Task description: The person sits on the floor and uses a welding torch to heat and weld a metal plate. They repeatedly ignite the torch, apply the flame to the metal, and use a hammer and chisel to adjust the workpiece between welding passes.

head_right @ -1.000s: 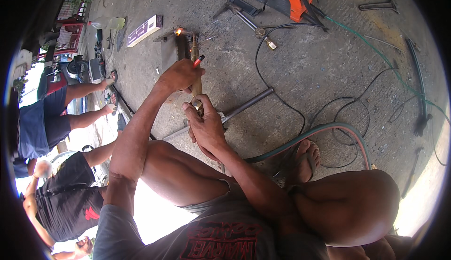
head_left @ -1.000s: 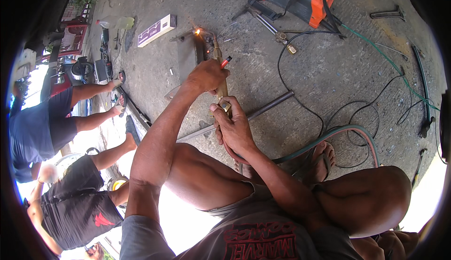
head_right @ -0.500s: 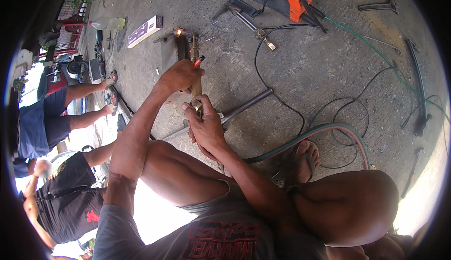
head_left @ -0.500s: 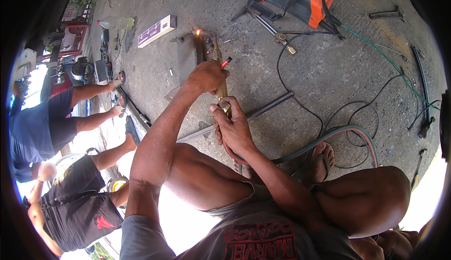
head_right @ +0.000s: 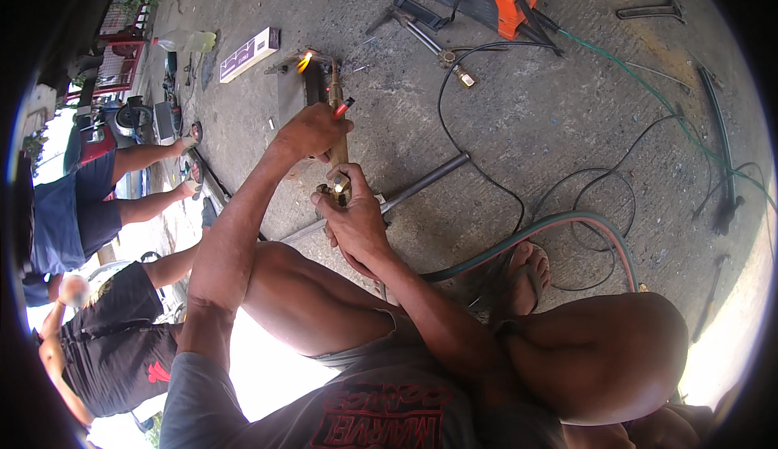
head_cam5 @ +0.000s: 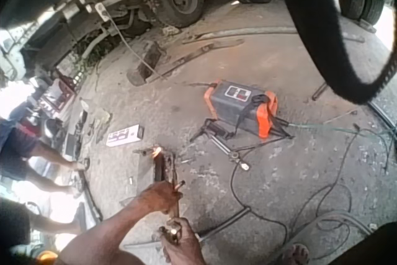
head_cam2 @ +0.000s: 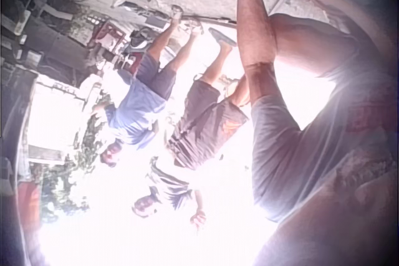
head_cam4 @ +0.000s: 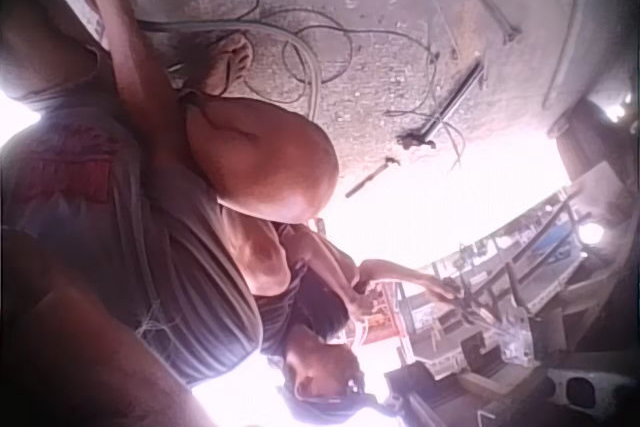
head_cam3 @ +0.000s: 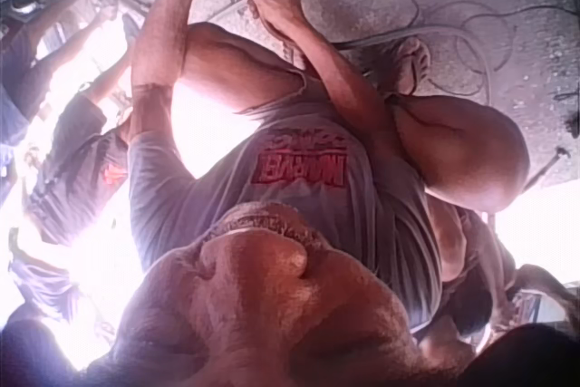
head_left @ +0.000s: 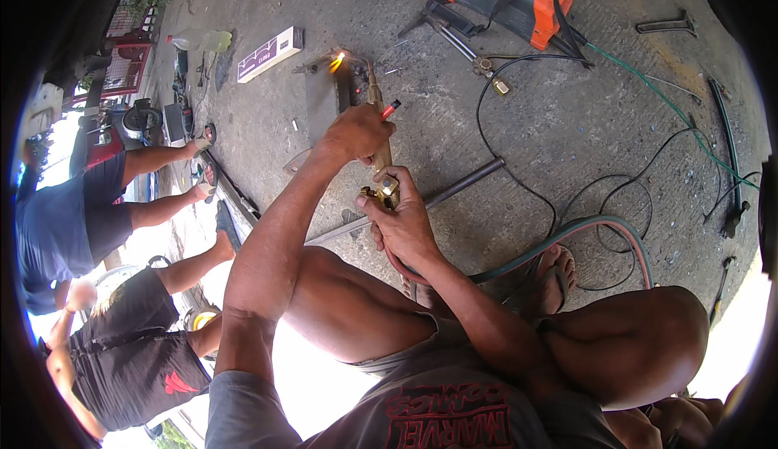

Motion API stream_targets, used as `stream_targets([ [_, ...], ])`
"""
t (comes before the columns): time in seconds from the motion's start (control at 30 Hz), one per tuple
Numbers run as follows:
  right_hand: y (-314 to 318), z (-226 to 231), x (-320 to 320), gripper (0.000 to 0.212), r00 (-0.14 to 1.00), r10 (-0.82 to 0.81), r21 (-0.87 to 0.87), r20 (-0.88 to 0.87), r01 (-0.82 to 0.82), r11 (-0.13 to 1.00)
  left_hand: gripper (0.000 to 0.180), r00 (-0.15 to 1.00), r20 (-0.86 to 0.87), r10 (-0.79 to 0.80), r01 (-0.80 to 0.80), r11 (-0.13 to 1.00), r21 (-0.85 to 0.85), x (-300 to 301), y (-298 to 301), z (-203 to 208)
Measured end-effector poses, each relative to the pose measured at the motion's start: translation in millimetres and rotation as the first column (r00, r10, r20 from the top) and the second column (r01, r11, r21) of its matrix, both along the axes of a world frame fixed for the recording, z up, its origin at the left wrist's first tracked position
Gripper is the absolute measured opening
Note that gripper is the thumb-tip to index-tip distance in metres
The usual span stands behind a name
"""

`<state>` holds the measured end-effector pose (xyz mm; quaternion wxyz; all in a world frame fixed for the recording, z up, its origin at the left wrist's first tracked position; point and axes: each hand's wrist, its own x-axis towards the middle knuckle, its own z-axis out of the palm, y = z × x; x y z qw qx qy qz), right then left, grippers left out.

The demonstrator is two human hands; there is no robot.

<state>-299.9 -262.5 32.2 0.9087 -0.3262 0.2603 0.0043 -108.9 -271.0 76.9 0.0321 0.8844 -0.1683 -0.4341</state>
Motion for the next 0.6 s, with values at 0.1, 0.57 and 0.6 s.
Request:
stream_targets([
  [0.1,2.2,-6.0,-1.3,0.038,1.0,0.013,0.019,0.004,-0.013,1.0,0.051,1.0,0.002,-0.021,0.021,1.0,-0.006,-0.5,1.3,-0.7],
  [0.57,0.8,-4.5,-2.0,0.037,1.0,0.016,0.05,0.004,-0.016,0.999,0.051,1.0,0.001,0.013,-0.013,0.999,0.042,-3.4,-2.6,0.4],
  [0.6,0.6,-3.6,-1.7,0.037,1.0,0.018,0.055,0.003,-0.018,0.998,0.051,1.0,0.001,0.018,-0.018,0.999,0.034,-2.6,-1.3,-0.5],
])
